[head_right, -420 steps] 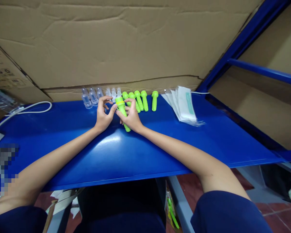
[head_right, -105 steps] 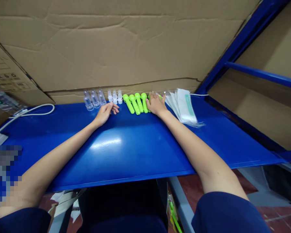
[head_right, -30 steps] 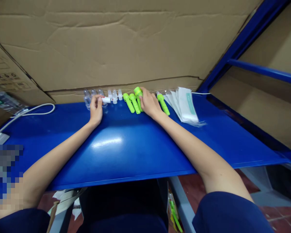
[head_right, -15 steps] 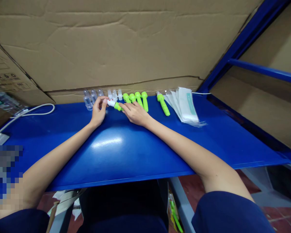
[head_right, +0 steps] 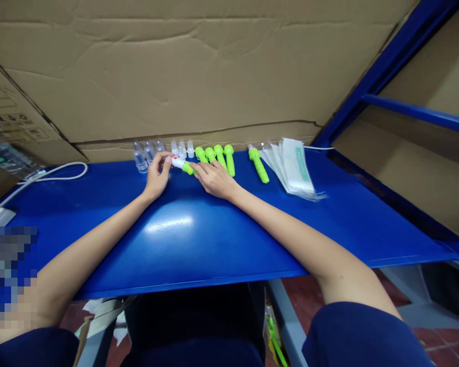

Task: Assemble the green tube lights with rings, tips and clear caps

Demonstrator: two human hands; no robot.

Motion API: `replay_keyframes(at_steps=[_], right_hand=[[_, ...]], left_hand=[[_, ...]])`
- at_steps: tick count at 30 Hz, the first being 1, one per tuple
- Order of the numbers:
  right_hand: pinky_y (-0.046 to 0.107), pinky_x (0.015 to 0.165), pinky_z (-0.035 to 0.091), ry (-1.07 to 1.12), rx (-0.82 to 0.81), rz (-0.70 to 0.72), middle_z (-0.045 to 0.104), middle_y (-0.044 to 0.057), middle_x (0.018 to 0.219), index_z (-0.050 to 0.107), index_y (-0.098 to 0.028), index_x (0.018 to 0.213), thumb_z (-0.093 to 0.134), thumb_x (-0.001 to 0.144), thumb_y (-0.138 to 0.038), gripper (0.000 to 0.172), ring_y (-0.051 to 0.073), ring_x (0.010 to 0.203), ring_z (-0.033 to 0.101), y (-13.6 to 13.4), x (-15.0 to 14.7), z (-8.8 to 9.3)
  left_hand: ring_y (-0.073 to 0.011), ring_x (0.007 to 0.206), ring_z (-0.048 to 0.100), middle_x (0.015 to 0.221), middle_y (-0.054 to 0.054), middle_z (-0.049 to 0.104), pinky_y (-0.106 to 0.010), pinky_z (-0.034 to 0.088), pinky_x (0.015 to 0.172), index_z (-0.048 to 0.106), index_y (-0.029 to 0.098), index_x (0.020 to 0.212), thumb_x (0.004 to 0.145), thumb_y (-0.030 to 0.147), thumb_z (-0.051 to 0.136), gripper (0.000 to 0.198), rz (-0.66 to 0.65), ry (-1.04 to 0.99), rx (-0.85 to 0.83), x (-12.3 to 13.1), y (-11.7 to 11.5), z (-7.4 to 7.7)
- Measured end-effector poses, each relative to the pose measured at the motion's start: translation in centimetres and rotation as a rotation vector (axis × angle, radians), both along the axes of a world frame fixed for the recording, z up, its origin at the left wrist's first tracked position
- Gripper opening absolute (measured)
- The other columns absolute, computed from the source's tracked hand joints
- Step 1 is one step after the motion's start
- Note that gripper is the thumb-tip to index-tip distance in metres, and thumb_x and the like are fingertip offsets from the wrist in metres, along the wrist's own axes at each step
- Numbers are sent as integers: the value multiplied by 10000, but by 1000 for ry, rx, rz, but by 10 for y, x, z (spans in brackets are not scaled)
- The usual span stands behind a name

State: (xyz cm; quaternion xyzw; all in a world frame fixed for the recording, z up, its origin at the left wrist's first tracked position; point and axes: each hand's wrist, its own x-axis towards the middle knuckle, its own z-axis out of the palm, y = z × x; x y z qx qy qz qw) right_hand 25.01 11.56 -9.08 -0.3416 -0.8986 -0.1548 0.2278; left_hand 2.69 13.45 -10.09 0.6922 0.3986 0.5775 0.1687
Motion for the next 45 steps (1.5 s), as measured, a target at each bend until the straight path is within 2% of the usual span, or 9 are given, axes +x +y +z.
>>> replay_keyframes(at_steps=[8, 13, 21, 27, 31, 37, 45], right_hand=[[427, 892, 443, 45, 1, 37, 655, 219, 1262, 503, -68, 1415, 324, 1069, -308, 458, 321, 1108, 639, 2, 1, -4], [417, 863, 442, 24, 38, 33, 673, 211, 1219, 564, -77, 1345, 307, 1073, -307, 439, 314, 1056, 651, 3, 1, -4], [439, 866, 453, 48, 1, 41, 671, 229, 1211, 582, -84, 1303, 296, 1061, -285, 426, 327, 1073, 649, 2, 1, -4], [471, 889, 458, 79, -19, 18, 665, 220, 1241, 553, -101, 1350, 311, 1062, -324, 437, 338, 1108, 641, 1, 1, -4], [487, 908, 460, 112, -23, 14, 647, 218, 1280, 508, -104, 1408, 330, 1061, -351, 462, 342, 1120, 640, 3, 2, -6], [498, 919, 464, 119, -34, 15, 633, 208, 1309, 489, -122, 1432, 351, 1060, -344, 455, 345, 1153, 629, 3, 3, -7], [532, 933, 467, 127, -41, 10, 627, 206, 1324, 480, -135, 1449, 351, 1058, -351, 466, 356, 1191, 615, 3, 4, -8]], left_hand=[[-167, 866, 656, 1031, -66, 721, -277, 469, 689, 640, 204, 1032, 997, 586, 440, 433, -62, 149, 56, 4, -12, 8], [-164, 851, 655, 1032, -63, 726, -280, 470, 692, 640, 206, 1029, 1002, 557, 452, 399, -58, 139, 47, 4, -13, 8], [-161, 848, 652, 1035, -59, 727, -273, 473, 685, 644, 207, 1022, 998, 537, 469, 374, -65, 134, 22, 4, -12, 8], [-140, 753, 618, 1006, -52, 720, -260, 445, 629, 640, 212, 1051, 946, 556, 558, 369, -63, 116, 32, 4, -11, 6], [-135, 739, 600, 1046, -59, 718, -261, 452, 634, 647, 210, 1086, 945, 567, 551, 396, -73, 134, 33, 4, -11, 6], [-127, 692, 584, 1059, -61, 729, -266, 457, 624, 662, 210, 1064, 957, 508, 556, 334, -83, 151, 38, 3, -11, 7], [-163, 816, 643, 1093, -82, 720, -280, 478, 663, 637, 199, 1076, 958, 536, 548, 367, -126, 211, 84, 4, -14, 9]])
